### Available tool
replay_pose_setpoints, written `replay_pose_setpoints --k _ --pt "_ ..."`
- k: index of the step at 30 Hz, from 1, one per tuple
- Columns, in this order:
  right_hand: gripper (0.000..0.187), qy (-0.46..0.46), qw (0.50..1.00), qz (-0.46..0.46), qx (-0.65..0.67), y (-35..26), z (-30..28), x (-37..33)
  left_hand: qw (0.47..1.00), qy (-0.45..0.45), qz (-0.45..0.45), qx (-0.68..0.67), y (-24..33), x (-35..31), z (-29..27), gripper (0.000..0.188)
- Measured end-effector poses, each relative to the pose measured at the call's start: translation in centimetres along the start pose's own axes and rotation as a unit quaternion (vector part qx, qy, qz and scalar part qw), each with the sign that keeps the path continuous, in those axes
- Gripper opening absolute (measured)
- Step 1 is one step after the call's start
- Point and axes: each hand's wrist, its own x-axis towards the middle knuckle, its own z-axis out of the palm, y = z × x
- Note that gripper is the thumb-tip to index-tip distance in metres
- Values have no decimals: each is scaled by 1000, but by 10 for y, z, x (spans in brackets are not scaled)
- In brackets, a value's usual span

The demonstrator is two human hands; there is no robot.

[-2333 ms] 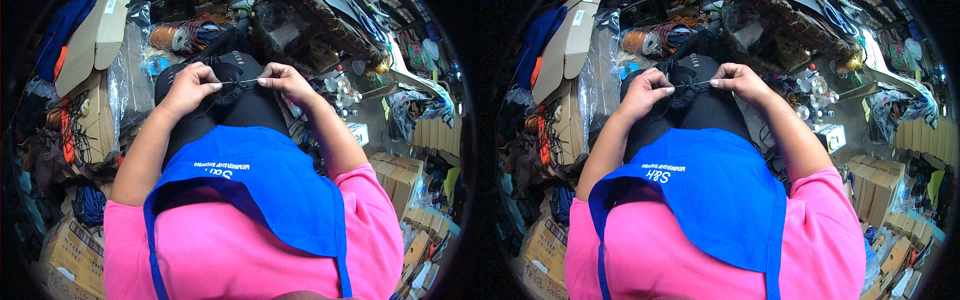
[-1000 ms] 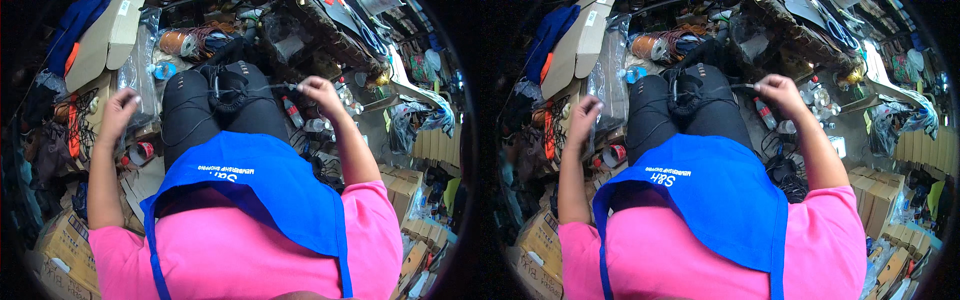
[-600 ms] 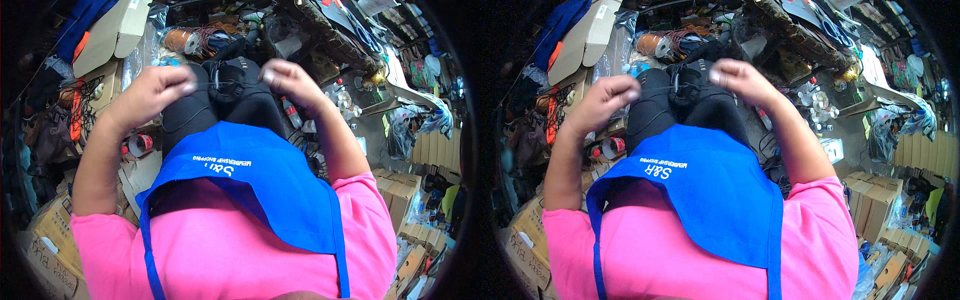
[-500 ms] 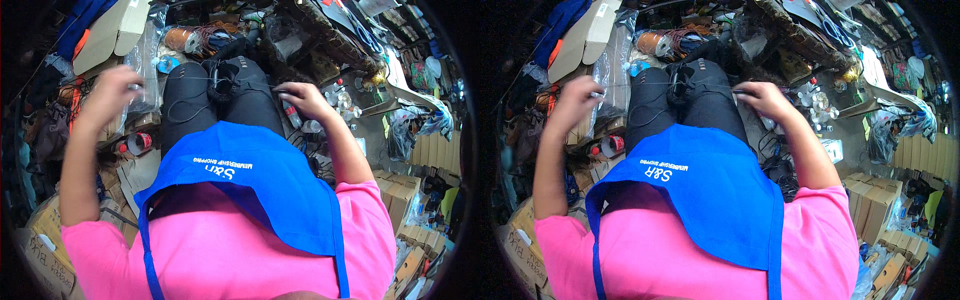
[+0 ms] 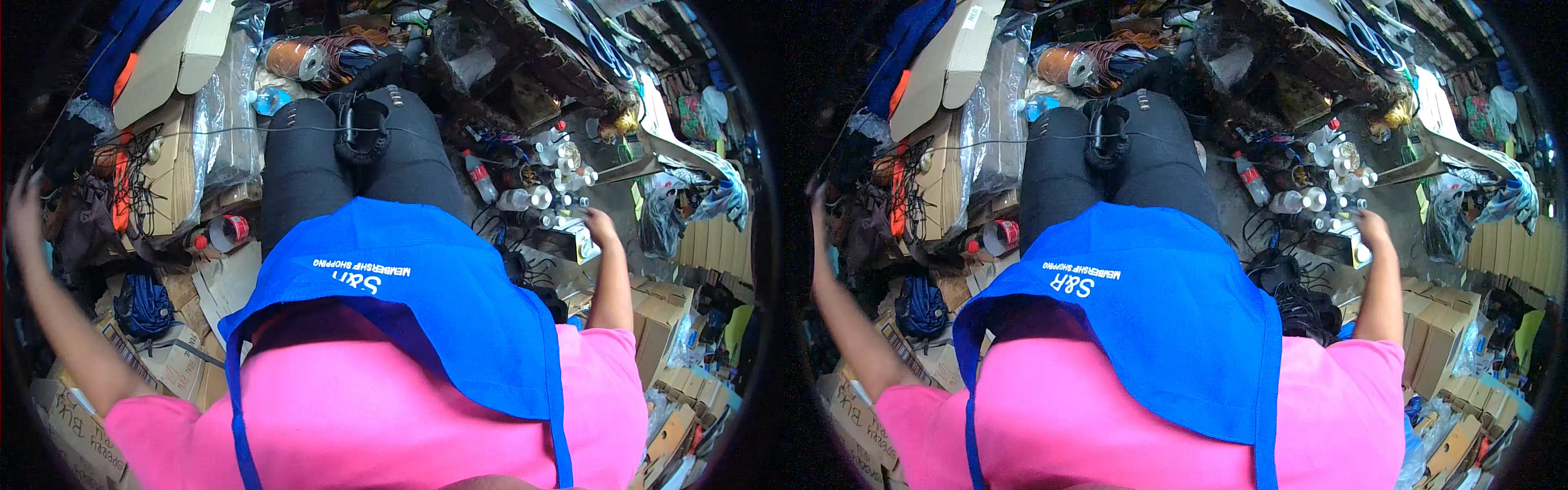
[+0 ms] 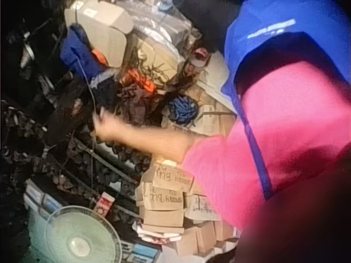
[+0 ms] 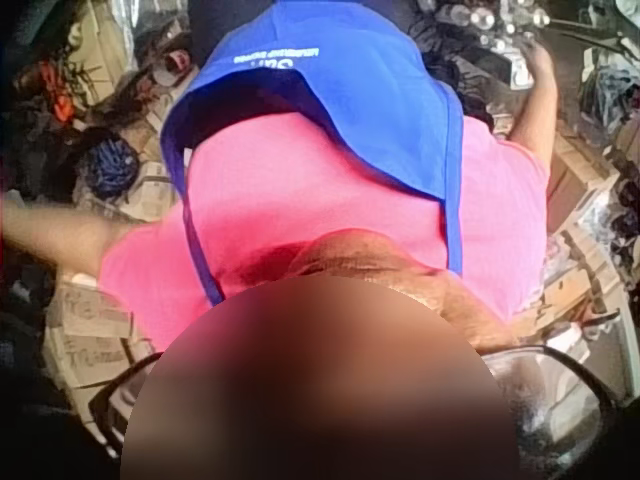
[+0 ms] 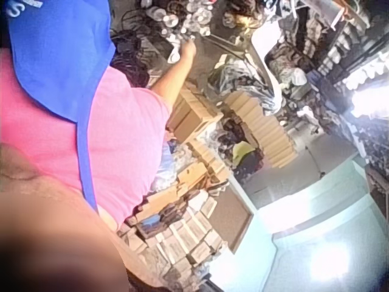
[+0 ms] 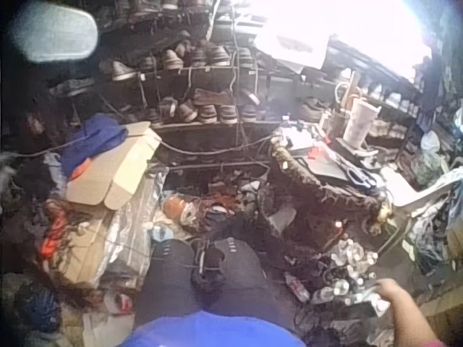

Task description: Sewing and trimming the edge of a black shoe using a needle and scissors.

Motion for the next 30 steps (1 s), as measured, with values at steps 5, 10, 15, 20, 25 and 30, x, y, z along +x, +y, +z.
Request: replay_pose_setpoints --k 5,10,15,20,25,30 --pt "31 -44 910 -311 272 -253 -24 -30 828 -276 282 -399 186 -105 123 33" --pt "18 -49 797 -461 387 -367 -52 -55 714 -371 355 -477 281 -138 157 32" --pt "11 -59 787 -487 375 -384 -50 -38 683 -419 409 -437 295 -123 174 25" --pt "12 -30 789 -526 318 -385 -56 -33 636 -527 346 -446 298 -117 178 23" --pt "14 -44 787 -544 288 -386 -58 -31 608 -553 298 -485 297 -119 181 23" --pt "11 -101 748 -528 390 -387 -41 -32 548 -621 203 -522 297 -121 180 24"
